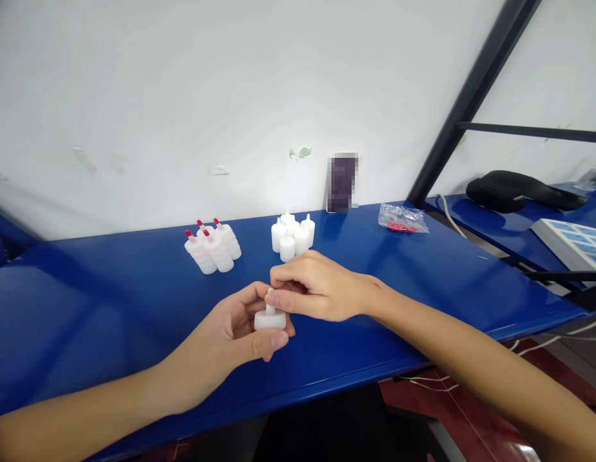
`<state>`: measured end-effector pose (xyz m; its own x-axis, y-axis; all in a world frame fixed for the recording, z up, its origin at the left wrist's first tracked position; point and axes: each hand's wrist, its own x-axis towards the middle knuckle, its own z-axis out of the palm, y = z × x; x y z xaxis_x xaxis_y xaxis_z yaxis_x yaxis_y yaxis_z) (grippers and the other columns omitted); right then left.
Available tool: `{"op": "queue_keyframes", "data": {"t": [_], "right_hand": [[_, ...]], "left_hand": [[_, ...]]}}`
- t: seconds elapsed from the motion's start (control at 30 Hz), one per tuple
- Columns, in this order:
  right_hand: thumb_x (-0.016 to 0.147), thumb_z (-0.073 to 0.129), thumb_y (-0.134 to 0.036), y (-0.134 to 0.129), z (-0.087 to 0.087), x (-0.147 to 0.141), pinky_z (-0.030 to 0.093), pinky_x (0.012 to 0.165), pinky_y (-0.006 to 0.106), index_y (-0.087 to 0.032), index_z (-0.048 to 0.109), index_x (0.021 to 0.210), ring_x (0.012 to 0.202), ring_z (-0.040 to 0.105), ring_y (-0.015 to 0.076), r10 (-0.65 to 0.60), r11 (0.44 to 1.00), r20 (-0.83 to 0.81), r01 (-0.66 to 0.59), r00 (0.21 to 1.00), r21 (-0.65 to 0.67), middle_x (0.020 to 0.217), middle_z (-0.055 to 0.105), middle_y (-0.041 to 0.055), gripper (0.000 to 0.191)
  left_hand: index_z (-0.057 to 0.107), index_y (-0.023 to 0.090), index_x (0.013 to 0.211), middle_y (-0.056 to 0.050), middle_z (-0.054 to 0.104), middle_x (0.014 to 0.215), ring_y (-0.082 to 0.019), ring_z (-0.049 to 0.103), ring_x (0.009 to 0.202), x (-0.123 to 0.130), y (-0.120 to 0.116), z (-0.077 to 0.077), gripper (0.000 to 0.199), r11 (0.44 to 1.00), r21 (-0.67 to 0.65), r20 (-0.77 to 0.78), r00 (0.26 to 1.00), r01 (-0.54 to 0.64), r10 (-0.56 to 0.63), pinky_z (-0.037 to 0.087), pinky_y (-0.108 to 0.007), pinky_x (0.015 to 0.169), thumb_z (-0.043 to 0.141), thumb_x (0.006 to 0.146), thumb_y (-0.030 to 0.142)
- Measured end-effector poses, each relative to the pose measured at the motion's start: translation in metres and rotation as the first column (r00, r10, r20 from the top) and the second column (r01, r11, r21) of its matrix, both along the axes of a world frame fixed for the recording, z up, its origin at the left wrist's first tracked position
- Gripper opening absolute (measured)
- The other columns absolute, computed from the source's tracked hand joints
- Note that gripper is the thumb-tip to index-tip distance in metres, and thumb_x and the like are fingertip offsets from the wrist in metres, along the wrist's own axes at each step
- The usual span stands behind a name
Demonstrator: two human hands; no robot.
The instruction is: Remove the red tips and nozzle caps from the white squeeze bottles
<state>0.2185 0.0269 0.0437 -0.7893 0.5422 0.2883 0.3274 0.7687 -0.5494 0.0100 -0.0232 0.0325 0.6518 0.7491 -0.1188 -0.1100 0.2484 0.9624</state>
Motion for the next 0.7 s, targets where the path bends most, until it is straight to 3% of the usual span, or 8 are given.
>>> {"op": "queue_keyframes", "data": {"t": [0.17, 0.37, 0.47, 0.53, 0.63, 0.7], "right_hand": [[0.101, 0.049, -0.037, 0.002, 0.007, -0.010, 0.030, 0.056, 0.023, -0.020, 0.046, 0.078, 0.055, 0.041, 0.0081, -0.090, 0.993, 0.040, 0.087, 0.995, 0.081, 0.064, 0.049, -0.0050, 0.029], [0.101, 0.048, -0.029, 0.010, 0.010, -0.019, 0.034, 0.056, 0.020, -0.019, 0.049, 0.081, 0.057, 0.045, 0.0074, 0.014, 0.999, -0.028, -0.013, 0.999, 0.044, 0.067, 0.054, -0.0039, 0.023], [0.098, 0.050, -0.026, 0.012, 0.005, -0.022, 0.031, 0.053, 0.020, -0.019, 0.047, 0.077, 0.053, 0.041, 0.0069, 0.029, 0.992, -0.015, -0.027, 0.999, 0.121, 0.062, 0.050, -0.0053, 0.023], [0.096, 0.050, -0.023, 0.013, 0.002, -0.023, 0.029, 0.052, 0.021, -0.019, 0.045, 0.074, 0.051, 0.039, 0.0067, 0.025, 0.983, -0.010, -0.022, 1.000, 0.184, 0.059, 0.047, -0.0060, 0.023], [0.092, 0.049, -0.020, 0.017, 0.002, -0.021, 0.028, 0.050, 0.021, -0.019, 0.043, 0.070, 0.048, 0.036, 0.0064, -0.011, 0.975, -0.094, 0.031, 0.996, 0.220, 0.056, 0.043, -0.0067, 0.023], [0.090, 0.049, -0.021, 0.023, 0.004, -0.016, 0.029, 0.050, 0.021, -0.019, 0.044, 0.069, 0.048, 0.037, 0.0069, -0.067, 0.964, -0.182, 0.111, 0.981, 0.242, 0.056, 0.044, -0.0061, 0.022]], "left_hand": [[0.063, 0.015, 0.105, -0.003, 0.064, 0.093, -0.011, 0.059, 0.079, -0.018, 0.027, -0.003, 0.031, 0.992, 0.079, -0.091, 0.992, 0.095, -0.087, 0.047, -0.024, 0.067, 0.080, 0.081, 0.028], [0.066, 0.018, 0.103, 0.000, 0.065, 0.089, -0.008, 0.058, 0.077, -0.024, 0.039, -0.016, 0.029, 0.991, 0.125, -0.018, 0.999, 0.049, -0.047, 0.048, -0.021, 0.066, 0.082, 0.080, 0.025], [0.067, 0.017, 0.104, 0.000, 0.065, 0.087, -0.008, 0.058, 0.072, -0.026, 0.043, -0.023, 0.026, 0.979, 0.187, -0.013, 0.997, 0.082, -0.081, 0.051, -0.022, 0.066, 0.079, 0.082, 0.024], [0.065, 0.018, 0.115, -0.001, 0.065, 0.091, -0.008, 0.059, 0.068, -0.030, 0.047, -0.028, 0.035, 0.970, 0.224, -0.027, 0.996, 0.091, -0.087, 0.052, -0.024, 0.067, 0.078, 0.083, 0.024], [0.056, 0.023, 0.132, -0.004, 0.064, 0.103, -0.008, 0.060, 0.063, -0.037, 0.051, -0.032, 0.054, 0.956, 0.293, -0.066, 0.998, 0.036, -0.017, 0.053, -0.024, 0.062, 0.078, 0.083, 0.027], [0.057, 0.023, 0.130, -0.004, 0.063, 0.103, -0.006, 0.057, 0.060, -0.043, 0.053, -0.031, 0.051, 0.894, 0.444, -0.127, 0.983, -0.066, 0.135, 0.050, -0.022, 0.057, 0.076, 0.083, 0.028]]}}
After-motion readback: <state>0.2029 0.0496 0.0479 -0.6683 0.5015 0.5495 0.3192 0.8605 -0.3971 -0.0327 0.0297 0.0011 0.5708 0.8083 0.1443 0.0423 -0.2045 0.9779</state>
